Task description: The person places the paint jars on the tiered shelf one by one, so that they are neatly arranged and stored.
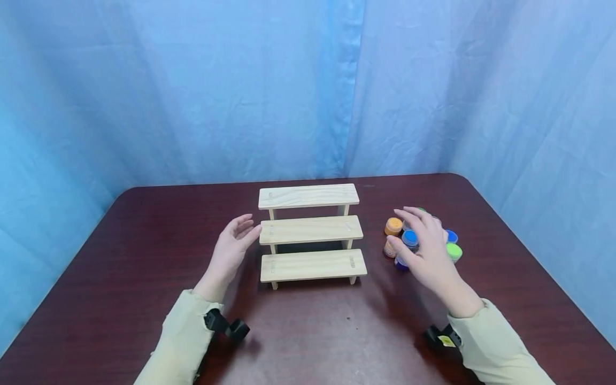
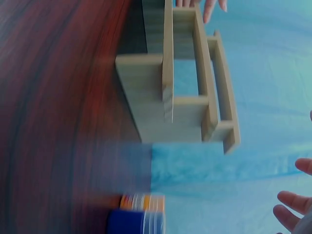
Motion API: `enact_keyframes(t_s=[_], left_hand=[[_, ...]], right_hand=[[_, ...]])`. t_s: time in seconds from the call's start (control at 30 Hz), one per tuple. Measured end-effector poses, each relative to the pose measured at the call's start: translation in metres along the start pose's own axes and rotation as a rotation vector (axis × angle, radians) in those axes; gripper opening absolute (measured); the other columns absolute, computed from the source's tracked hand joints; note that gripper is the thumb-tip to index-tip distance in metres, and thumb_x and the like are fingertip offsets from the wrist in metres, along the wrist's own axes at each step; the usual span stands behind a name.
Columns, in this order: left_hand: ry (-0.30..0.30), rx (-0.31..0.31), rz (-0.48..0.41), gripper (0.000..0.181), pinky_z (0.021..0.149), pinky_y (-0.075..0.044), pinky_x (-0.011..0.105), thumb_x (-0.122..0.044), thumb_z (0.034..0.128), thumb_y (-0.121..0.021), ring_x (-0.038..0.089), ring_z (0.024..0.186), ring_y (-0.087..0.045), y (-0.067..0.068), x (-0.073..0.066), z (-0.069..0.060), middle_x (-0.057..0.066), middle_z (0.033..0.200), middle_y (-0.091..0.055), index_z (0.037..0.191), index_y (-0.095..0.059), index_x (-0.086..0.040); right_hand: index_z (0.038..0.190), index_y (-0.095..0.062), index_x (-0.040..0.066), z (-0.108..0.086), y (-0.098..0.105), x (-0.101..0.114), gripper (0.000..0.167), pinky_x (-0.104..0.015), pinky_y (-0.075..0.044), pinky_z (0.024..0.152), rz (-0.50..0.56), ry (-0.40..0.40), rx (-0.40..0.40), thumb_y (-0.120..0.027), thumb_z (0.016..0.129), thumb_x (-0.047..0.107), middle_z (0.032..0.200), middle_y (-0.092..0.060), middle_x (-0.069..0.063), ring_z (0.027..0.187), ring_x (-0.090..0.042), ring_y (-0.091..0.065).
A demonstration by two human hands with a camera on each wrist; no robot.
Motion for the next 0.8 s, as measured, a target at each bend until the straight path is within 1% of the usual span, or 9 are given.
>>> enact_keyframes(t_s=[0.17,0.27,0.43,0.53,0.6,0.63,0.7,0.8], left_hand=[[0.038,0.047,-0.124,0.054,0.108,-0.034,0.043,-0.004,0.0948,-0.053,0.033,0.133,-0.037,-0.01,0.008,0.003,0.026,0.145,-0.035,0.143,-0.032,0.005],[0.053,0.061,-0.155,0.054,0.105,-0.037,0.04,-0.002,0.0945,-0.052,0.032,0.131,-0.038,-0.014,0.012,0.004,0.026,0.145,-0.036,0.143,-0.031,0.005],[0.044,0.075,-0.151,0.054,0.102,-0.04,0.037,0.0,0.0938,-0.052,0.034,0.131,-0.037,-0.018,0.016,0.005,0.028,0.144,-0.035,0.143,-0.03,0.007],[0.042,0.077,-0.154,0.054,0.095,-0.043,0.028,0.0,0.0942,-0.051,0.033,0.13,-0.039,-0.019,0.018,0.005,0.027,0.144,-0.036,0.143,-0.03,0.006],[0.039,0.077,-0.149,0.054,0.09,-0.044,0.023,0.0,0.0942,-0.052,0.032,0.13,-0.039,-0.019,0.02,0.006,0.026,0.144,-0.037,0.144,-0.031,0.005],[0.038,0.077,-0.145,0.054,0.089,-0.044,0.023,0.0,0.0941,-0.052,0.032,0.13,-0.039,-0.02,0.02,0.006,0.026,0.144,-0.037,0.144,-0.031,0.005],[0.032,0.073,-0.133,0.054,0.089,-0.043,0.023,0.0,0.0939,-0.052,0.032,0.13,-0.039,-0.02,0.02,0.005,0.025,0.144,-0.038,0.144,-0.031,0.004],[0.011,0.06,-0.121,0.054,0.089,-0.043,0.021,0.001,0.0932,-0.052,0.034,0.129,-0.04,-0.02,0.019,0.003,0.026,0.143,-0.039,0.143,-0.032,0.006]], right_hand=[[0.136,-0.047,0.005,-0.006,0.012,-0.017,0.048,-0.068,-0.016,0.092,0.007,-0.034,0.023,-0.06,0.092,0.021,0.14,-0.037,-0.023,0.125,-0.044,-0.027],[0.137,-0.045,0.004,-0.01,0.018,-0.027,0.049,-0.07,-0.014,0.091,0.006,-0.038,0.033,-0.059,0.093,0.022,0.139,-0.036,-0.024,0.124,-0.046,-0.027],[0.137,-0.044,0.002,-0.016,0.029,-0.04,0.049,-0.071,-0.016,0.093,-0.004,-0.052,0.034,-0.059,0.094,0.02,0.138,-0.037,-0.026,0.123,-0.046,-0.028],[0.137,-0.044,0.001,-0.018,0.035,-0.046,0.049,-0.072,-0.018,0.093,-0.008,-0.066,0.034,-0.059,0.093,0.018,0.137,-0.038,-0.026,0.122,-0.046,-0.029],[0.137,-0.044,0.001,-0.019,0.039,-0.05,0.05,-0.071,-0.021,0.092,-0.016,-0.075,0.036,-0.06,0.092,0.017,0.137,-0.038,-0.026,0.121,-0.046,-0.03],[0.137,-0.044,0.002,-0.02,0.041,-0.052,0.05,-0.07,-0.025,0.09,-0.024,-0.081,0.038,-0.061,0.092,0.017,0.137,-0.038,-0.026,0.121,-0.045,-0.031],[0.138,-0.043,0.002,-0.022,0.044,-0.058,0.051,-0.067,-0.029,0.087,-0.039,-0.088,0.041,-0.061,0.092,0.017,0.137,-0.039,-0.026,0.12,-0.044,-0.032],[0.138,-0.043,0.002,-0.023,0.05,-0.067,0.052,-0.065,-0.033,0.085,-0.058,-0.096,0.037,-0.061,0.092,0.016,0.136,-0.04,-0.027,0.118,-0.043,-0.036]])
Point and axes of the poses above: each hand's wrist, its own z-axis towards the middle knuckle, its own y-axis out of the back of the hand, x = y × z, the point moved 6 cm from there along z, towards the middle knuckle
